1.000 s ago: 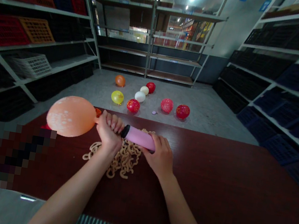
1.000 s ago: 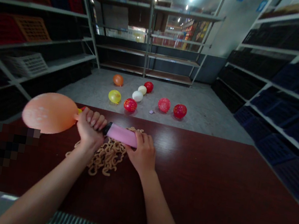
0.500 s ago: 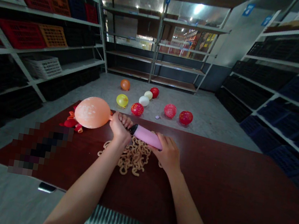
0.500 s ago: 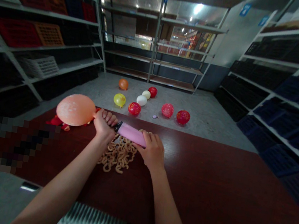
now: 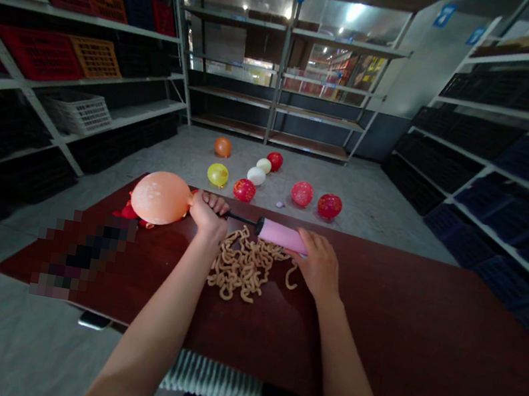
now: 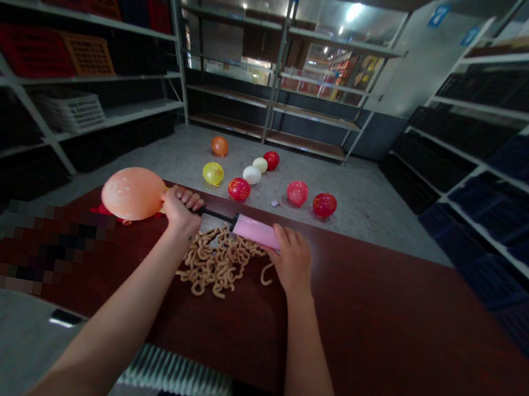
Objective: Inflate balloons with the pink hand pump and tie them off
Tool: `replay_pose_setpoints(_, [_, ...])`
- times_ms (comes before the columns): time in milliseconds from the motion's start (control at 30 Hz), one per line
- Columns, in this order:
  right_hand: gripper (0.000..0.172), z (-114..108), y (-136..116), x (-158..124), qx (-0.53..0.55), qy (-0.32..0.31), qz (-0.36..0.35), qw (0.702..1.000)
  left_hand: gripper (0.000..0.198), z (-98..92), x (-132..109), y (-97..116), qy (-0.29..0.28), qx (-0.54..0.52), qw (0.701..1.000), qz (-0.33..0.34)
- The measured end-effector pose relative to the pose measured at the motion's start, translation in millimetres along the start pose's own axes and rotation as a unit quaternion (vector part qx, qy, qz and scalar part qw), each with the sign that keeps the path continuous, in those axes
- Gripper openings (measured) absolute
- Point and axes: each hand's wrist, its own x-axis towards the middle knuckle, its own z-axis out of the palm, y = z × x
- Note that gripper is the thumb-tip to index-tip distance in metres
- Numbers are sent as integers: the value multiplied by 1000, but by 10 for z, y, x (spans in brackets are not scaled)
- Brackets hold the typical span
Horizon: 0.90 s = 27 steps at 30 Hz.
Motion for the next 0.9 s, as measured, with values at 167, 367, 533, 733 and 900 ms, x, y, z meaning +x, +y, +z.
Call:
replay_pose_setpoints(167, [46, -61, 168, -15, -3, 9, 21, 1000, 28, 3, 60, 130, -2, -3, 1000, 3])
replay_pose_setpoints(367, [46, -150, 216, -18, 16, 30, 45, 998, 28, 78, -11, 249, -17, -14, 999, 25])
replay_pose_setpoints(533, [49, -180, 148, -28, 23, 35, 58, 997, 32, 123, -87, 284, -32, -13, 998, 45])
replay_pose_setpoints(733, [55, -218, 121, -36, 33, 32, 61, 997, 34, 152, -154, 355, -47, -19, 997, 54])
replay_pose_setpoints(900, [52, -261, 54, -5, 47, 27, 66, 996, 38, 177, -214, 297, -53, 20, 997, 57])
